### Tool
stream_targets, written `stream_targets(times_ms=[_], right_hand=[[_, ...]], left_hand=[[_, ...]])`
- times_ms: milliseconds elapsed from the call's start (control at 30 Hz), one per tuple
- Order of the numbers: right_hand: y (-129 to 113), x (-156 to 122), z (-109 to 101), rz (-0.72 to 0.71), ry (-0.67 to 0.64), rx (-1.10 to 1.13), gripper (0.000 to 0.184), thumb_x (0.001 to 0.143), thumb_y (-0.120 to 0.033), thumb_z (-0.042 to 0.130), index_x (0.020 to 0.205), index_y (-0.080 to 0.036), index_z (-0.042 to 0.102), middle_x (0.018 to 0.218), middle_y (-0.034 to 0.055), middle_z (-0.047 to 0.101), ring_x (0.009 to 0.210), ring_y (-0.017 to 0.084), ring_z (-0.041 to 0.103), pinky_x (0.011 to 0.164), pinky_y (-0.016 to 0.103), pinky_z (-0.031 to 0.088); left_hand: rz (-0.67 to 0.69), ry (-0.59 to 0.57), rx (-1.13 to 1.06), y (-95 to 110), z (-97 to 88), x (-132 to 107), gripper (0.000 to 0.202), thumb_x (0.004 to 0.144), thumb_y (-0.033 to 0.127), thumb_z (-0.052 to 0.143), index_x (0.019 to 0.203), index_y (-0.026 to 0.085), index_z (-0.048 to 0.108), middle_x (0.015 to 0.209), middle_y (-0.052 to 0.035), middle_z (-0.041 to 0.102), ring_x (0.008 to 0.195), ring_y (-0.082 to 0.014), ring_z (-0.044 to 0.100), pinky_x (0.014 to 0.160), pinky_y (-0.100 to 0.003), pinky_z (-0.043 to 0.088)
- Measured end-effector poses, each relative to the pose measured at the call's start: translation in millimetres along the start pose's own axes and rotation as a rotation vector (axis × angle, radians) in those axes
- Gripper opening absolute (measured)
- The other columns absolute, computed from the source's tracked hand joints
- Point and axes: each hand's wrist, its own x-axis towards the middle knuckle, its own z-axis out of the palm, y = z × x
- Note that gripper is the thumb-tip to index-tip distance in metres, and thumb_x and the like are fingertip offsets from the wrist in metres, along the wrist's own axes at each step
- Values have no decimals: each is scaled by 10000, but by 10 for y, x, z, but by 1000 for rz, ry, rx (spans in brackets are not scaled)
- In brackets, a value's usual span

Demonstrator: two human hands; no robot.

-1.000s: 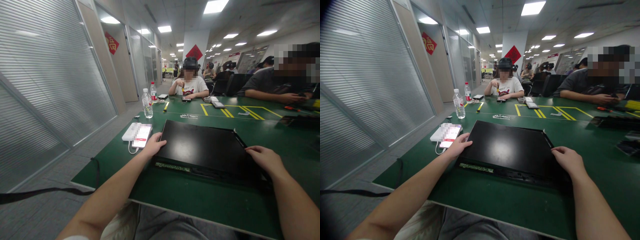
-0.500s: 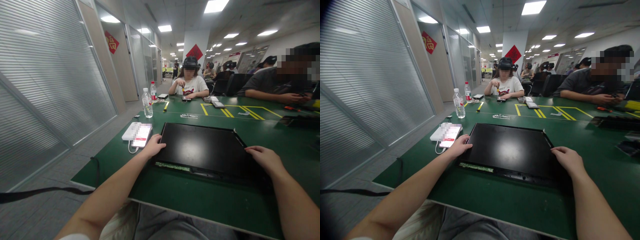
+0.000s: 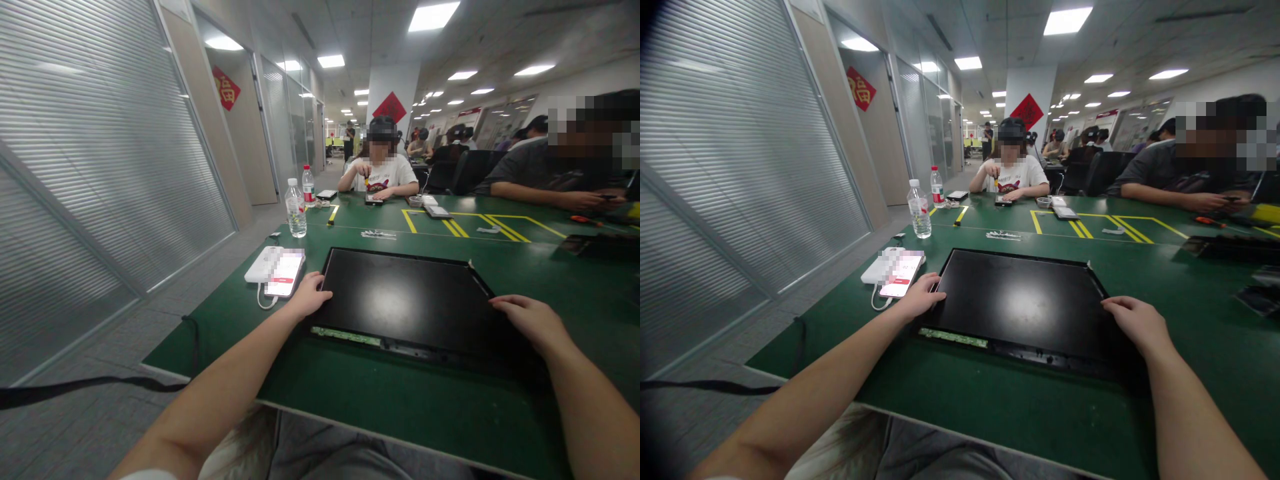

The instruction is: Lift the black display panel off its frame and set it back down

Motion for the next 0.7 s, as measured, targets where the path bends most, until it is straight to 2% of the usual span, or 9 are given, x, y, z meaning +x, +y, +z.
stream_targets(times_ms=[467, 700], right_hand=[[-17, -19, 0, -1, -12, 20, 261, 650, -442, 607, 739, -282, 794, 954, 78, 789, 936, 320, 683, 827, 425, 503], [-4, 13, 10, -28, -4, 0, 235, 655, -431, 613, 723, -286, 784, 923, 76, 787, 928, 329, 692, 821, 435, 505]], left_hand=[[-8, -4, 8, -74, 53, 26, 437, 774, 208, 742, 1207, 153, 755, 1617, -184, 482, 1518, -362, 449, 1280, -402, 304], [5, -10, 27, -121, 78, 68, 500, 745, 251, 770, 1240, 184, 744, 1613, -154, 497, 1517, -357, 444, 1281, -408, 301]])
